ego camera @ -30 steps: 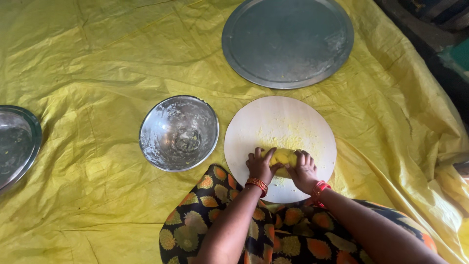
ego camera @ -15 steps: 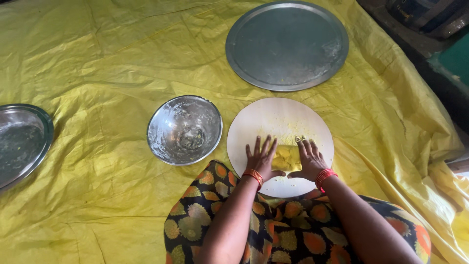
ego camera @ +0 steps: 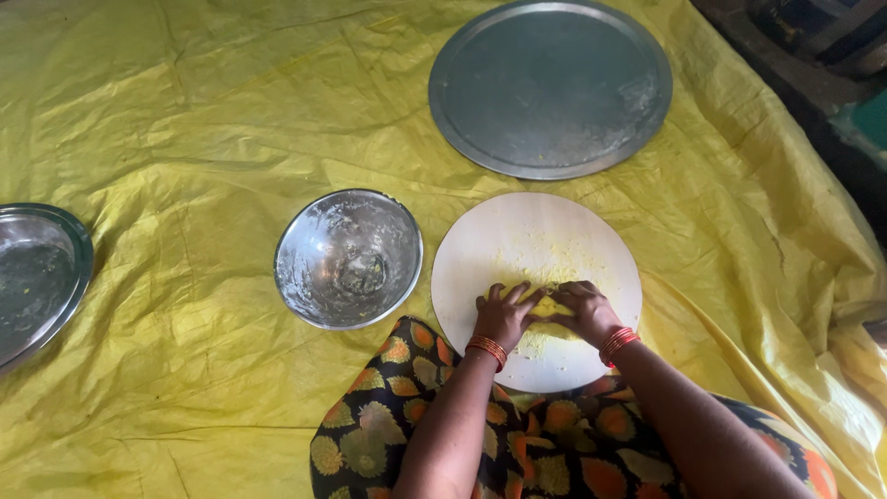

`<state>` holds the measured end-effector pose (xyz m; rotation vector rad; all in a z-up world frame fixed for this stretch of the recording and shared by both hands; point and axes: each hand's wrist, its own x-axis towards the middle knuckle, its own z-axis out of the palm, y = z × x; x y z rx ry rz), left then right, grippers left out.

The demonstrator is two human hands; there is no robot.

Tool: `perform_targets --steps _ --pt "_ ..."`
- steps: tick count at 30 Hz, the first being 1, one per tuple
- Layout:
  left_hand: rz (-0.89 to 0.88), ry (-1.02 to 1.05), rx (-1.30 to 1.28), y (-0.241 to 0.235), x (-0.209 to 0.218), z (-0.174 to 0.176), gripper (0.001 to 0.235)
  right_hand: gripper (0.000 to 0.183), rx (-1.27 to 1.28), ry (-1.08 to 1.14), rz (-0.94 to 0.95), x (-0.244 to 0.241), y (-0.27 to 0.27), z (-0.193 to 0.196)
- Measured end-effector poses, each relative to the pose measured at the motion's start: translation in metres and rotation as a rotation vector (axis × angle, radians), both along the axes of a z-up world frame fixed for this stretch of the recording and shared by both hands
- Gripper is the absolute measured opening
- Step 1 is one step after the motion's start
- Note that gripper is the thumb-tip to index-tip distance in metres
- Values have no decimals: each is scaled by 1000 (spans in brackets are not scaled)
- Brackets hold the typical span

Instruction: The person kneads a yellow dough on a white circular board using both hands. They repeatedly press, fold, and roll the dough, occasionally transferring it to a metal bowl and back. The process continues until the dough is shaped into a smooth log.

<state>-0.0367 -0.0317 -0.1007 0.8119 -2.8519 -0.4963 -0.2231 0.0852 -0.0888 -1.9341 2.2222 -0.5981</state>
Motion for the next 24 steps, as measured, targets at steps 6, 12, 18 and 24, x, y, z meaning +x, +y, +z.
perform_targets --steps 6,12,18,24 --pt "39 35 133 -11 -10 -3 60 52 158 -206 -109 -10 -11 0" --pt "-11 95 -35 -3 4 18 62 54 80 62 -61 22 0 40" --pt "-35 -49 -152 3 16 76 83 81 437 259 12 43 -12 96" --pt "-105 -375 55 12 37 108 81 79 742 383 167 72 -2 114"
